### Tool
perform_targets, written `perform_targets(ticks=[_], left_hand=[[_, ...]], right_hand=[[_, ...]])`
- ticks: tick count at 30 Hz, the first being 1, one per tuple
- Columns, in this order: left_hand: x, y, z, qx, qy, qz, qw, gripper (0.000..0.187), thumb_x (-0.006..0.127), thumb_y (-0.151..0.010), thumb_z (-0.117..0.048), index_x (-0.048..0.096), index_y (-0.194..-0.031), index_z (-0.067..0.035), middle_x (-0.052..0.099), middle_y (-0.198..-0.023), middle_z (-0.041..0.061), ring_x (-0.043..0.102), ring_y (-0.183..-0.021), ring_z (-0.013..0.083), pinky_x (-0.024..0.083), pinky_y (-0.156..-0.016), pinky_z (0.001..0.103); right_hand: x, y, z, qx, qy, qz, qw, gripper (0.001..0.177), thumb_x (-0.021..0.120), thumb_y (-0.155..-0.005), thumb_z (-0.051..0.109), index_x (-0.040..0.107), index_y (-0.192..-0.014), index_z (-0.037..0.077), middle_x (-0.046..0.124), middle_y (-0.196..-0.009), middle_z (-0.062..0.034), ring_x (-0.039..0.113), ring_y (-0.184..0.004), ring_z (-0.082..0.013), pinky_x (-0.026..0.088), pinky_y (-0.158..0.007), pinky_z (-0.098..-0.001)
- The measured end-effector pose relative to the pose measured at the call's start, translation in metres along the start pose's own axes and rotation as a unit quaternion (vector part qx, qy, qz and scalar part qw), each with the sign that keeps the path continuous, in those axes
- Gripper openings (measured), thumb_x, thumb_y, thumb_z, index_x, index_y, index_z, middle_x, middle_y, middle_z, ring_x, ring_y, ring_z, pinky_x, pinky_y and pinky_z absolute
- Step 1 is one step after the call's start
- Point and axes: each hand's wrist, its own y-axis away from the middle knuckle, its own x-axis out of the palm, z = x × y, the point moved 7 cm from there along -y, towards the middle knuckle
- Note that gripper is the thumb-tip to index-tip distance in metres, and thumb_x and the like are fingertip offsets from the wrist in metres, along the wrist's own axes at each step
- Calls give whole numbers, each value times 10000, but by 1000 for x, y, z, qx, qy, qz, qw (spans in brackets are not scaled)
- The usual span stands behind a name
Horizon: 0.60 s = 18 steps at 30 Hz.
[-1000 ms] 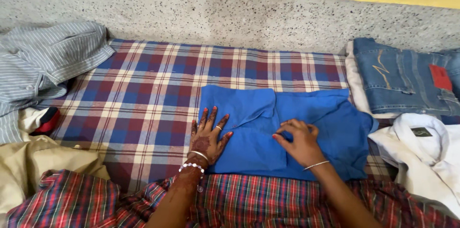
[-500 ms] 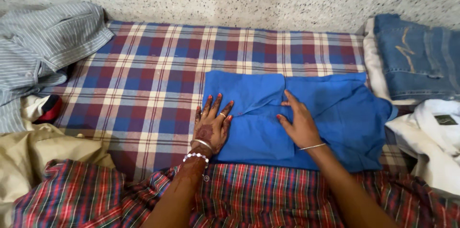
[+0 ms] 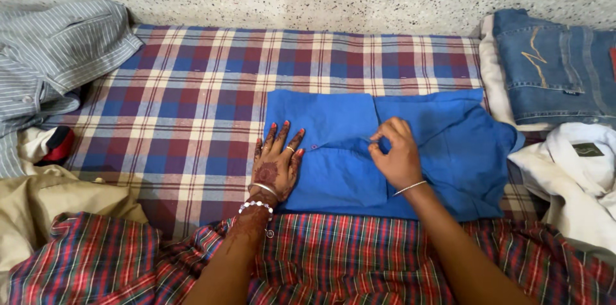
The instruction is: The person folds a blue button-up shirt on a plaid mattress, smoothing and aligning the fabric before folding it into a compact rectangle. The person then picks up a pair of beige trousers, unfolds them, and begins folding them on the same surface.
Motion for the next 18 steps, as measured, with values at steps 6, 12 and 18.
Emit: perform_targets(ticks=[6,12,18], left_hand=[[0,-1,-1,-16,-13,19,1000,502,433,-1033,-433,454,-1526,-341,277,-1667,72,186,-1543,332,141,-1218,562],[-2,-1,-3,-22,-8,20,1000,508,419,-1037,-472,448,-1530,-350,270,-1666,56,179,-1547,318,141,-1230,549],[2,-1,-1,-32,-13,43,998,519,396,-1037,-490,426,-1537,-356,244,-1674,48,154,-1552,305,122,-1233,531]], right_hand=[[-1,0,0,3,14,40,999,173,730,-672,13,570,-718,60,589,-834,-90,570,-873,-324,456,-786,-417],[-2,-1,4,-6,41,31,999,163,692,-669,14,543,-724,51,570,-811,-80,568,-868,-308,431,-791,-416],[3,1,4,-1,59,58,997,148,677,-664,28,537,-698,58,563,-775,-79,558,-844,-303,413,-777,-418]])
